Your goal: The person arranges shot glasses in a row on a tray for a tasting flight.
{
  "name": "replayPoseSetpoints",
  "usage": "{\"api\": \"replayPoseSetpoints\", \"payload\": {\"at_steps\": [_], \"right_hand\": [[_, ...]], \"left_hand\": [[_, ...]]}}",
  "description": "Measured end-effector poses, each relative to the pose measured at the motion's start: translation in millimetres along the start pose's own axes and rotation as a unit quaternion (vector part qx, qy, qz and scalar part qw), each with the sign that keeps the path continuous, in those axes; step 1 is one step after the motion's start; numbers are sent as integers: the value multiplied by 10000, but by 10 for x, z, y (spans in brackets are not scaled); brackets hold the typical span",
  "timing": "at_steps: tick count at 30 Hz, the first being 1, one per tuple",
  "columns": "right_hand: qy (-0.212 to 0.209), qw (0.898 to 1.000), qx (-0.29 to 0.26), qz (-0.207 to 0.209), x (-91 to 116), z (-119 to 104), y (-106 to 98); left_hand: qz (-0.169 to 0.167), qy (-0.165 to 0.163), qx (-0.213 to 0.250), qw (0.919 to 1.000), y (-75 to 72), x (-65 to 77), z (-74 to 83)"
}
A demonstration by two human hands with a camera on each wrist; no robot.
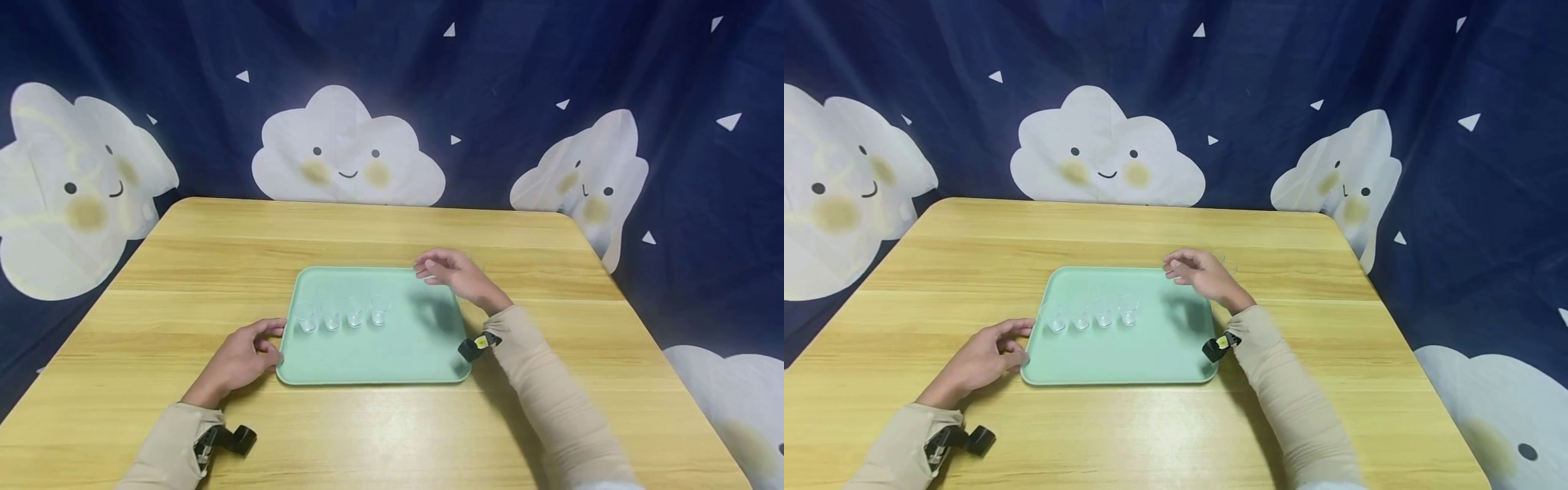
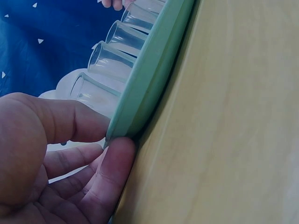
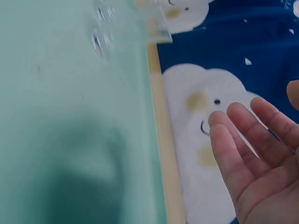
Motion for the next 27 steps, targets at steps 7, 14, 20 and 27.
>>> {"api": "replayPoseSetpoints", "payload": {"at_steps": [7, 14, 20, 27], "right_hand": [[22, 9980, -14, 630, 82, 68, -311], [-43, 9928, 282, 1160, 180, 192, -609], [216, 9800, 929, 1748, 254, 290, -802], [443, 9673, 1337, 2108, 299, 406, -873]], "left_hand": [[6, -31, 26, 10000, 3, 5, -2], [0, -32, 61, 10000, 5, 9, 9], [-4, -15, 67, 10000, 5, 10, 14], [-1, -10, 124, 9999, 8, 9, 12]]}}
Point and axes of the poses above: each hand's wrist, its own x-axis away from the middle knuckle, its own y-axis out of the palm, z = x × y, the point moved 3 cm from there along -x, towards the middle knuckle, and after that the axes turned 4 degrees about y, right-handed, at the moved point
